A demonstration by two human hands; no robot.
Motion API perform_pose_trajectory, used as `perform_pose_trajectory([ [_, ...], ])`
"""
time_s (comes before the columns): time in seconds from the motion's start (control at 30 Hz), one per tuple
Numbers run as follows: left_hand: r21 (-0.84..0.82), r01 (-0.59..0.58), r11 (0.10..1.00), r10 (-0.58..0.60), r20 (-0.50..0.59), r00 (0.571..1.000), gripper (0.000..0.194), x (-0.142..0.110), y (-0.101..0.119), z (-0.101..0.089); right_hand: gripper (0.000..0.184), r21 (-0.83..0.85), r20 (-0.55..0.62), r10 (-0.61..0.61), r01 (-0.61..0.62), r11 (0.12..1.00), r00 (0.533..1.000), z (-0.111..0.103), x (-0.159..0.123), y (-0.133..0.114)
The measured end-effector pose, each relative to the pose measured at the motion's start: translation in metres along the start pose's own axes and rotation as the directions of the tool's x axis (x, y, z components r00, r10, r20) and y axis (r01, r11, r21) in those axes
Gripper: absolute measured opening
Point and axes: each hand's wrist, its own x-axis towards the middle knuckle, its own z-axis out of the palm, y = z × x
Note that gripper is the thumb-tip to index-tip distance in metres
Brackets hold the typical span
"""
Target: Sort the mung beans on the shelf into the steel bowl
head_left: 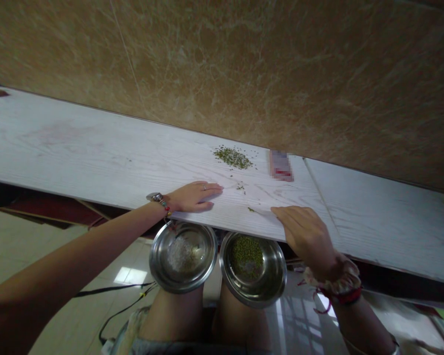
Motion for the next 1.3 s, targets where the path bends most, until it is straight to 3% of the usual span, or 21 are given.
perform_pose_trajectory([
  [0.37,0.009,-0.015,1.0,0.015,-0.063,0.998,0.044,0.0,0.001,0.002,0.035,0.049,0.056,-0.034,0.031,0.998,0.998,-0.024,-0.004,-0.011],
  [0.57,0.009,-0.003,1.0,0.003,-0.063,0.998,0.044,0.0,0.001,0.002,0.034,0.006,-0.002,0.006,-0.006,1.0,1.0,-0.018,-0.008,-0.004],
  [0.73,0.004,0.004,1.0,-0.004,-0.073,0.997,0.043,0.0,0.002,0.002,0.031,-0.016,0.018,-0.008,0.009,1.0,1.0,-0.009,-0.003,-0.004],
  [1.1,-0.016,-0.007,1.0,0.005,-0.088,0.996,0.045,0.001,-0.001,0.004,0.03,0.101,0.054,-0.039,0.034,0.994,0.998,-0.029,-0.007,-0.017],
  [1.3,-0.013,-0.005,1.0,0.004,-0.098,0.995,0.043,0.0,0.0,0.004,0.039,0.142,0.006,-0.001,0.0,0.99,1.0,-0.036,-0.013,-0.015],
])
